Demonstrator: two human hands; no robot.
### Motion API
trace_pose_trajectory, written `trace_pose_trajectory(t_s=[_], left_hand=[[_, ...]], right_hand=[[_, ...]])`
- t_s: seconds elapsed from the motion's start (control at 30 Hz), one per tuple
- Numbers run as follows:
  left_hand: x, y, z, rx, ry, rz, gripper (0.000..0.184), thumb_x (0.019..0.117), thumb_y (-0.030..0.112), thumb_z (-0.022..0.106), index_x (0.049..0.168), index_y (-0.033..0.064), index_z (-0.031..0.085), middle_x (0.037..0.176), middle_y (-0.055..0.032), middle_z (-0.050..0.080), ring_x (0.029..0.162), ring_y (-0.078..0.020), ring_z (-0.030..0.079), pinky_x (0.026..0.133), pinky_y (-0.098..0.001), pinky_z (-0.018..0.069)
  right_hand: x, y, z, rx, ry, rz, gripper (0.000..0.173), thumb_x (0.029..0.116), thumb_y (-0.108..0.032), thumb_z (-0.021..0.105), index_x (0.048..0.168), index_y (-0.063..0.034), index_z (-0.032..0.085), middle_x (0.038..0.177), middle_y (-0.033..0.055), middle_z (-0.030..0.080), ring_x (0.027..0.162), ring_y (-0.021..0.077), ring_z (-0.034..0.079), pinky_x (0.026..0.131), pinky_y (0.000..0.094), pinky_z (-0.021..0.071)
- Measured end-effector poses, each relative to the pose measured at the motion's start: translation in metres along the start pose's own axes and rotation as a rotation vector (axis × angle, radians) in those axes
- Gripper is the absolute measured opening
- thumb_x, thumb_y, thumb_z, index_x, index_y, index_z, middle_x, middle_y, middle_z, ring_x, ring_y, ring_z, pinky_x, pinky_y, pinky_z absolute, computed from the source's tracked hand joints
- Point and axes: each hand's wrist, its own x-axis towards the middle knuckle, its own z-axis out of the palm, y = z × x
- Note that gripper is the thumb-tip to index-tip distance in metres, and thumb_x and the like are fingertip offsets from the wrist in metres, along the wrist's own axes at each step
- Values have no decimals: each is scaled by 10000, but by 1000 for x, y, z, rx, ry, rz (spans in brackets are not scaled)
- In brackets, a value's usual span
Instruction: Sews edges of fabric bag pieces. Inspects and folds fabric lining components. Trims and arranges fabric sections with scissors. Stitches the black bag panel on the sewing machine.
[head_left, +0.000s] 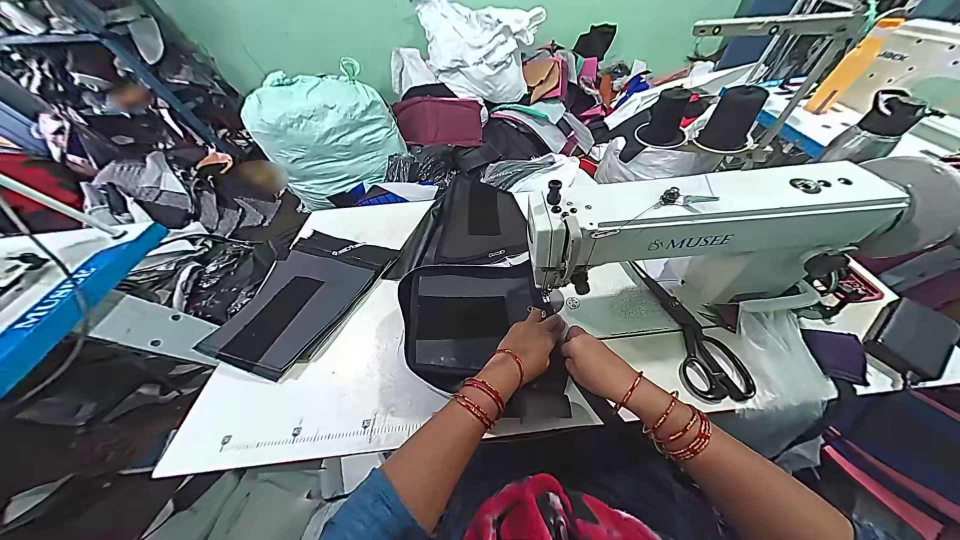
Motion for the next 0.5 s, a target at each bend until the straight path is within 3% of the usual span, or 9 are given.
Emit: trace_pose_trajectory(t_s=[0.03, 0.1, 0.17, 0.27, 0.4, 0.5], left_hand=[[-3, -2, 6, -16, 59, 26, 532, 939, -46, 504, 1460, 51, 557, 1580, -73, 473, 1436, -368, 431, 1080, -503, 453], [-11, -12, 29, -76, 358, 120, 418, 920, -17, 507, 1291, 12, 698, 1407, -117, 645, 1292, -385, 586, 1019, -498, 502], [-15, -18, 43, -93, 529, 159, 391, 890, 18, 528, 1215, 19, 745, 1328, -113, 698, 1212, -394, 635, 962, -544, 510], [-18, -18, 45, -133, 522, 134, 401, 896, 38, 533, 1242, 35, 735, 1364, -107, 678, 1358, -411, 541, 1122, -612, 382], [-14, -20, 47, -155, 542, 140, 402, 888, 26, 532, 1238, 2, 728, 1363, -138, 674, 1361, -414, 549, 1144, -604, 386], [-11, -24, 33, -176, 361, 74, 454, 939, 51, 495, 1366, 19, 647, 1487, -116, 582, 1465, -360, 438, 1223, -558, 274]], right_hand=[[0, 2, 1, 11, 4, -7, 239, 979, 12, 495, 1090, 122, 675, 1231, 305, 592, 1169, 412, 598, 990, 503, 483], [1, 4, 2, 25, 6, -7, 268, 987, 4, 488, 1144, 106, 680, 1222, 305, 589, 1146, 413, 605, 976, 505, 490], [2, 3, 4, 35, 16, 0, 292, 991, 4, 481, 1190, 93, 676, 1219, 302, 586, 1130, 408, 610, 969, 496, 495], [1, 3, 5, 63, 33, -3, 282, 991, 12, 479, 1174, 100, 674, 1185, 287, 595, 1107, 388, 614, 964, 468, 494], [3, 3, 5, 84, 67, 6, 295, 988, 13, 476, 1187, 99, 674, 1183, 275, 603, 1102, 368, 620, 966, 444, 498], [11, 4, 7, 109, 126, 18, 308, 997, 8, 470, 1216, 84, 672, 1206, 267, 602, 1124, 349, 618, 991, 417, 492]])
